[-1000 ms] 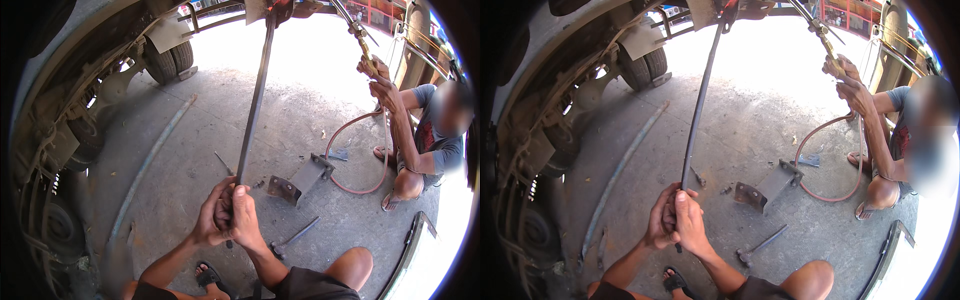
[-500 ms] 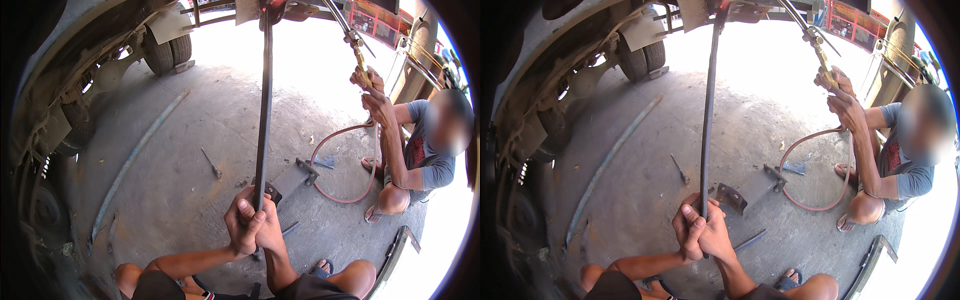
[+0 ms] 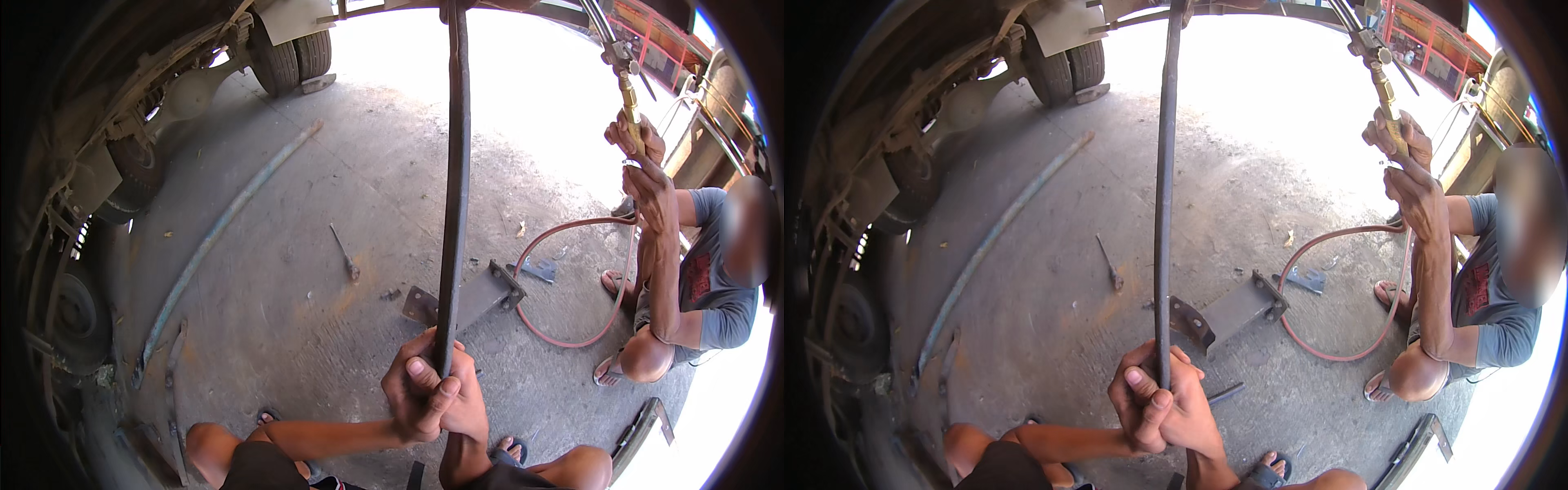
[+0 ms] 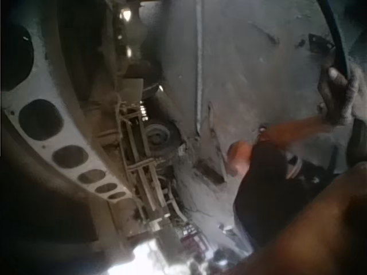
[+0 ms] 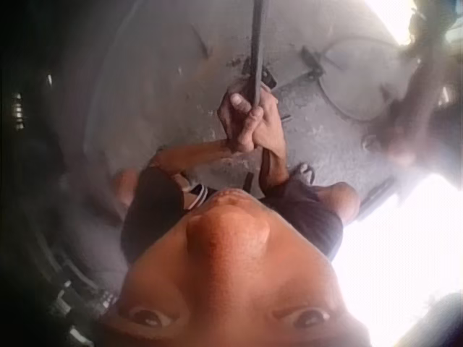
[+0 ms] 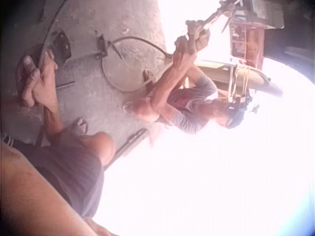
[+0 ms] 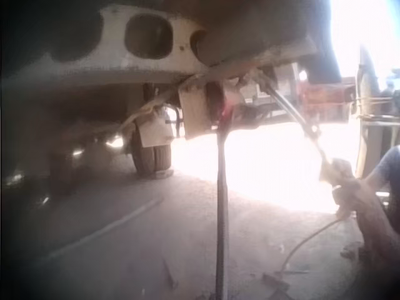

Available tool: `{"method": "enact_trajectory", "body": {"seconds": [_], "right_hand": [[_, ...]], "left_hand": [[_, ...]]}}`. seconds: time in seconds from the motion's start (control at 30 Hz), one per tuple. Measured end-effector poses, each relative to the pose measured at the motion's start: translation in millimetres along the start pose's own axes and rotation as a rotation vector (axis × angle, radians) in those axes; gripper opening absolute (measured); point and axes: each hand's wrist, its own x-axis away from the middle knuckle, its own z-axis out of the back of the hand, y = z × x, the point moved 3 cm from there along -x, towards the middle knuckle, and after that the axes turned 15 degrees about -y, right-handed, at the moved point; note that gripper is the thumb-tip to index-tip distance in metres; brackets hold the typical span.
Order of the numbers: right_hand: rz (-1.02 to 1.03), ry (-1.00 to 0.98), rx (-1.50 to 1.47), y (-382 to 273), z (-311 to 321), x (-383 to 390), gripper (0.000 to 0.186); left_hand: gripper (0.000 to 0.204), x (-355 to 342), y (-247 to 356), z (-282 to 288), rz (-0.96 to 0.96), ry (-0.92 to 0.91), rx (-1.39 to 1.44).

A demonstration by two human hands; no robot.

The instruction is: The person holds a metal rod against a vehicle frame while a coworker applies a torch to heat the contact point. The person repositions the rod several times to align it with the heated area.

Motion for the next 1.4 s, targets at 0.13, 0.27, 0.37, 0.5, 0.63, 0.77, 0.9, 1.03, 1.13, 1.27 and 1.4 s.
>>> {"method": "enact_trajectory", "body": {"seconds": [0.13,0.27,0.37,0.5,0.63,0.77,0.9,1.03,1.13,1.27,1.4], "right_hand": [[0.014,-0.091,-0.093,19.3,32.3,7.0,0.034],[-0.075,0.004,-0.236,15.8,31.4,20.6,0.034],[-0.102,0.107,-0.307,13.5,27.3,9.3,0.034],[-0.022,0.216,-0.246,13.8,6.0,13.3,0.038],[-0.027,0.1,-0.203,22.1,11.9,11.7,0.042],[-0.067,0.06,-0.083,19.7,28.6,15.6,0.044],[-0.069,0.041,0.003,18.5,52.0,19.8,0.044],[0.077,-0.092,-0.103,14.3,87.5,10.9,0.04],[-0.07,-0.142,-0.243,10.6,104.9,30.2,0.046],[-0.082,0.06,-0.325,22.0,76.0,30.6,0.043],[0.011,0.31,-0.181,18.1,22.6,23.3,0.026]], "left_hand": [[0.054,-5.1,-21.2,-27.6,-0.108,0.074,-0.135],[0.044,-6.9,-15.6,-21.5,-0.058,-0.024,-0.07],[0.044,-11.9,-8.7,-13.7,-0.077,-0.044,-0.104],[0.044,-12.1,-2.1,-14.5,-0.097,-0.024,-0.106],[0.042,-10.8,-5.1,-12.1,-0.085,-0.02,-0.173],[0.04,-11.5,-13.7,-23.6,-0.07,0.023,-0.109],[0.042,-11.5,-29.5,-46.7,-0.087,0.082,-0.075],[0.046,-21.1,-52.2,-79.2,-0.17,0.137,-0.091],[0.048,-27.6,-54.0,-89.4,-0.226,0.117,-0.104],[0.046,-14.3,-29.7,-58.8,-0.077,0.028,-0.05],[0.044,-12.2,-18.1,-30.6,-0.046,0.001,-0.109]]}}
